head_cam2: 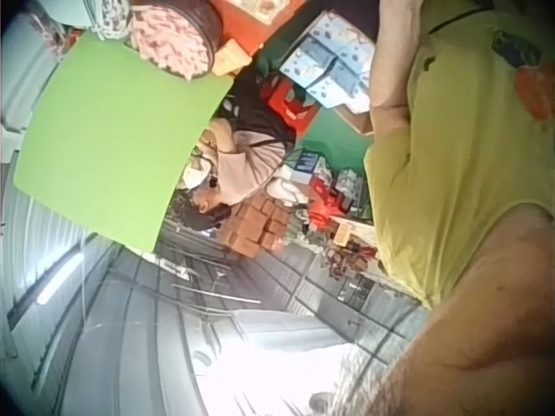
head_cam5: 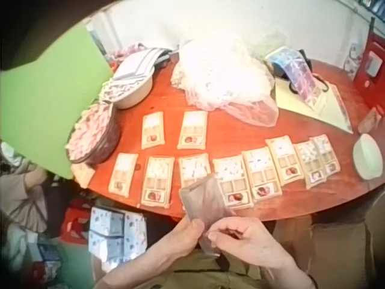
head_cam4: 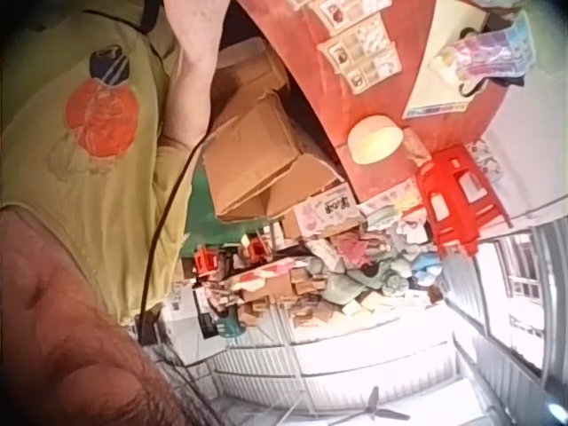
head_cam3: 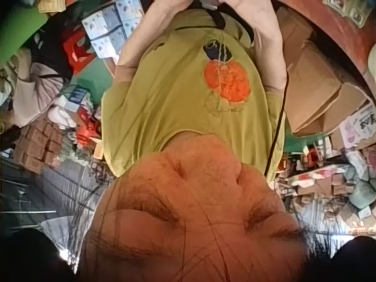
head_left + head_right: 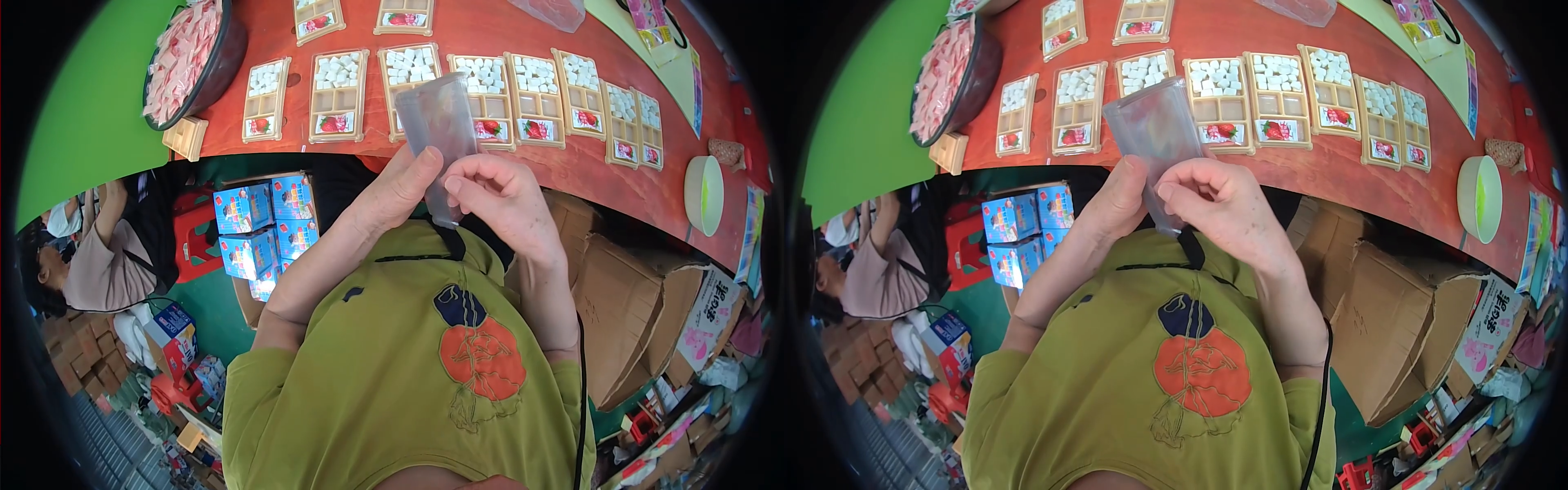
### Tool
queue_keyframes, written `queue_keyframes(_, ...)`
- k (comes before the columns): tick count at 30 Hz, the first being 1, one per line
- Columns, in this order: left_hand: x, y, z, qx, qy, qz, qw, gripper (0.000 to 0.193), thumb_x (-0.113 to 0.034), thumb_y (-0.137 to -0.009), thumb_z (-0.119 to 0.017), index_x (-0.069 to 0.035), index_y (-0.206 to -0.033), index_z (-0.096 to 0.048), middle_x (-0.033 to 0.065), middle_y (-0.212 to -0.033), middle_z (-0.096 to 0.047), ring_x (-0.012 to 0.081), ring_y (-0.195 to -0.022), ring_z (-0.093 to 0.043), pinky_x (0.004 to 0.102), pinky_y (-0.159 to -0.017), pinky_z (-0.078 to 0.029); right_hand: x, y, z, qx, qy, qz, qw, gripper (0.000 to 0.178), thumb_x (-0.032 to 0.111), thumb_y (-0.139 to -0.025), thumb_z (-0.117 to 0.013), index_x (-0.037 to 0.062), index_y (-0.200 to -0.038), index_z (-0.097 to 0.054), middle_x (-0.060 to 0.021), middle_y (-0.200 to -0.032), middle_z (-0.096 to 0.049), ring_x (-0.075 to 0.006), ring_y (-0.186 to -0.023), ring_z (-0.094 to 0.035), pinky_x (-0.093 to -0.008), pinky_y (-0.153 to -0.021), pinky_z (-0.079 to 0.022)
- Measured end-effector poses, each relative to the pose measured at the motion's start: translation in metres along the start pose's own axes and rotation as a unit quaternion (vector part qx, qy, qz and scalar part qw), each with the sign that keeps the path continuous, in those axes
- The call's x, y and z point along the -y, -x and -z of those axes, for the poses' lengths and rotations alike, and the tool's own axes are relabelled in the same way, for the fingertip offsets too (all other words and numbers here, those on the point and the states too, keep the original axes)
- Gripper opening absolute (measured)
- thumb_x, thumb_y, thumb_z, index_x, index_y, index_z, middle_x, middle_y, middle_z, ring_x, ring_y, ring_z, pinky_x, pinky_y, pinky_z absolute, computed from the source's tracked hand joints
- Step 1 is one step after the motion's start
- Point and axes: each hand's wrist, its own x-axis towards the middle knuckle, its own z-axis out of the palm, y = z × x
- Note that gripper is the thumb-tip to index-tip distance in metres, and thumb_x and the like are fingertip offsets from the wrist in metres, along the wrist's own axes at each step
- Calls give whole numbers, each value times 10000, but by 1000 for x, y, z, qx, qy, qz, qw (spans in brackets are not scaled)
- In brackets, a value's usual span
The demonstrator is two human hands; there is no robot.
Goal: Packaging small white cubes and pink strips into decorative plastic containers and then placing them into plastic bags.
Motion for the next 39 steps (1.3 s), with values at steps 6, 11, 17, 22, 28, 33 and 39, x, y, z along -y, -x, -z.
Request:
queue_keyframes(6,-8,4,-12,-76,10,-27,997,662,-513,-862,-716,-34,-1272,-513,69,-1096,-620,151,-1057,-584,315,-933,-463,-4,9,-8,-113,166,68,977,44,36,-954,-593,12,-923,-613,17,-823,-609,-43,-736,-558,-214,-668,-474)
queue_keyframes(11,-15,3,-12,-91,42,-12,995,520,-328,-868,-709,-26,-1249,-528,61,-1088,-624,134,-1008,-595,307,-868,-477,0,14,8,-60,30,70,995,59,62,-986,-573,8,-994,-595,-14,-917,-611,-67,-825,-565,-224,-767,-470)
queue_keyframes(17,-9,3,-10,-63,85,24,994,544,-318,-860,-700,-11,-1273,-520,88,-1084,-641,160,-991,-624,337,-867,-505,-3,12,3,-32,116,129,984,81,59,-991,-577,6,-1033,-621,-22,-964,-606,-85,-830,-575,-226,-747,-478)
queue_keyframes(22,-14,5,-4,76,240,75,965,762,-414,-848,-659,23,-1415,-399,263,-1246,-594,360,-1018,-672,460,-904,-555,21,16,17,-141,249,220,932,157,19,-957,-584,4,-1106,-629,-62,-1055,-593,-107,-912,-580,-232,-764,-479)
queue_keyframes(28,-21,5,5,250,139,195,938,808,-468,-826,-676,21,-1411,-410,273,-1263,-580,325,-936,-695,406,-815,-583,30,-2,32,-124,346,220,904,554,124,-910,-691,58,-1411,-462,-72,-1140,-579,-119,-965,-554,-285,-821,-478)
queue_keyframes(33,-34,9,9,198,191,161,948,1067,-757,-768,-601,-19,-1483,-315,260,-1296,-558,377,-941,-696,415,-688,-614,33,-5,27,-49,140,127,981,507,149,-978,-618,99,-1454,-450,-6,-981,-613,-80,-886,-549,-241,-798,-452)
queue_keyframes(39,-25,16,12,84,-3,-80,993,1346,-488,-533,-948,-84,-1549,-164,111,-1419,-454,250,-1297,-472,429,-903,-498,3,-9,20,-162,-174,100,966,613,126,-1009,-507,153,-1558,-238,-73,-1153,-617,-155,-858,-612,-318,-618,-512)
